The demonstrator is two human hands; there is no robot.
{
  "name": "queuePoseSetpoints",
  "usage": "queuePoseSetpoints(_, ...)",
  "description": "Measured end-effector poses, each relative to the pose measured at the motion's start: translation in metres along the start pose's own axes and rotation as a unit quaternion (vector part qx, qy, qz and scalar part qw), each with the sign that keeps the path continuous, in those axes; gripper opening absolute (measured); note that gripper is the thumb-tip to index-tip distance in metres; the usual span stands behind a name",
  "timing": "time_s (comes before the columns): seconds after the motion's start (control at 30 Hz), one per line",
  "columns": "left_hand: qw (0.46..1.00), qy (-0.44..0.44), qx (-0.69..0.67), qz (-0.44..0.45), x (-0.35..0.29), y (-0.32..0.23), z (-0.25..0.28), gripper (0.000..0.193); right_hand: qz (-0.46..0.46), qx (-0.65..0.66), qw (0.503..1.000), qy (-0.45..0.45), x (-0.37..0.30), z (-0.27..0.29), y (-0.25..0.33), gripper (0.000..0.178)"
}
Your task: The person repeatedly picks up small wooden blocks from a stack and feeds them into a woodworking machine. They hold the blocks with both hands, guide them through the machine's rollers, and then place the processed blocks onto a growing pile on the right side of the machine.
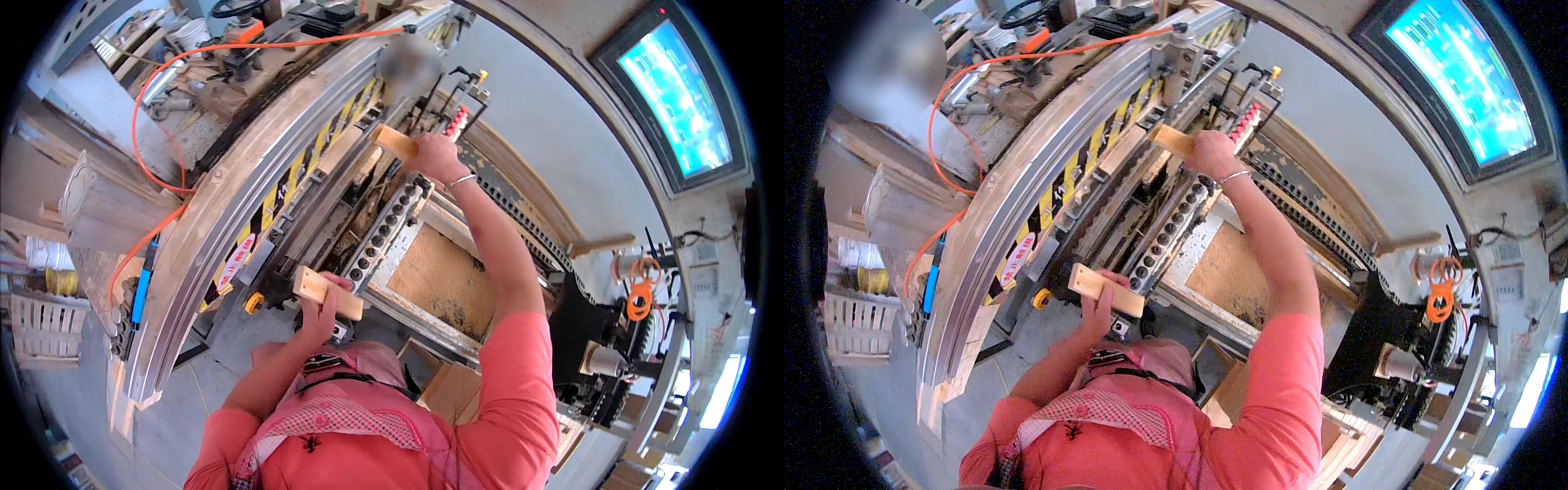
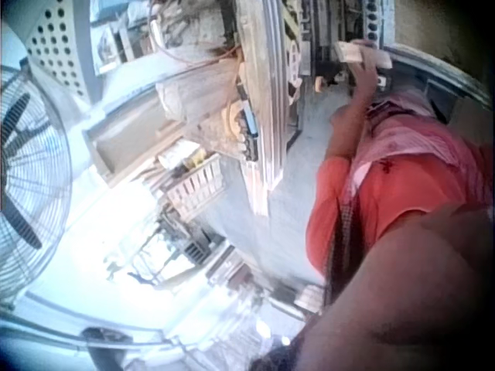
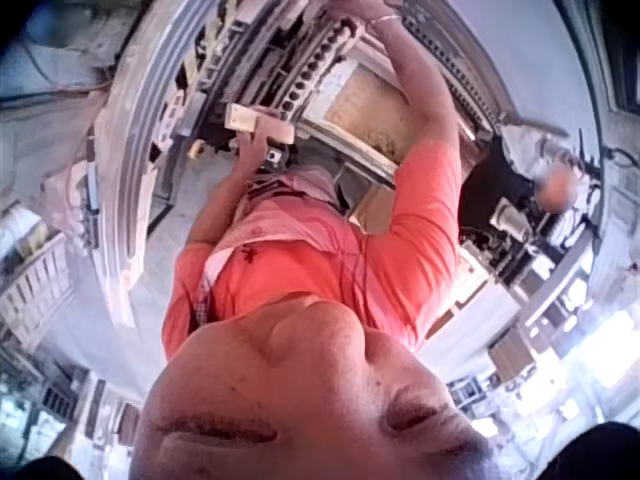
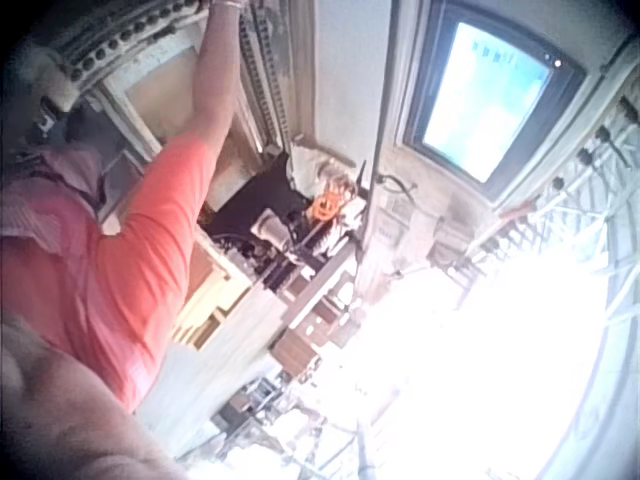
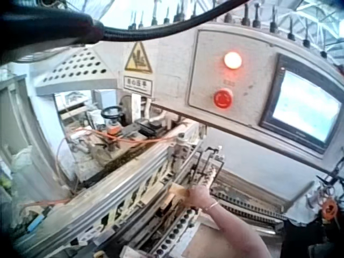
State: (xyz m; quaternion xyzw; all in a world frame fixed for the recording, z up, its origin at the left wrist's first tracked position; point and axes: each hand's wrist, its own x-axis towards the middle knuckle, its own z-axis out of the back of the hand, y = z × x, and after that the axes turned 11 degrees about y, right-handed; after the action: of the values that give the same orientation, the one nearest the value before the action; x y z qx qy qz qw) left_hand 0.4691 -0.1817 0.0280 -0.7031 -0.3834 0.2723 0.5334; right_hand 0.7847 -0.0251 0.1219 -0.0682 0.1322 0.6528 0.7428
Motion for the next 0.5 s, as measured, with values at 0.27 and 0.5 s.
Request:
queuePoseSetpoints(0.27, 0.998, 0.021, 0.056, 0.002, -0.012, -0.007, -0.004, 0.016, -0.056, -0.010, 0.998, 0.033, 0.077, -0.012, 0.006, 0.036)
queuePoseSetpoints(0.5, 0.998, 0.026, 0.055, -0.004, -0.011, -0.003, -0.004, 0.016, -0.032, 0.034, 0.999, -0.003, 0.086, -0.023, -0.003, 0.043)
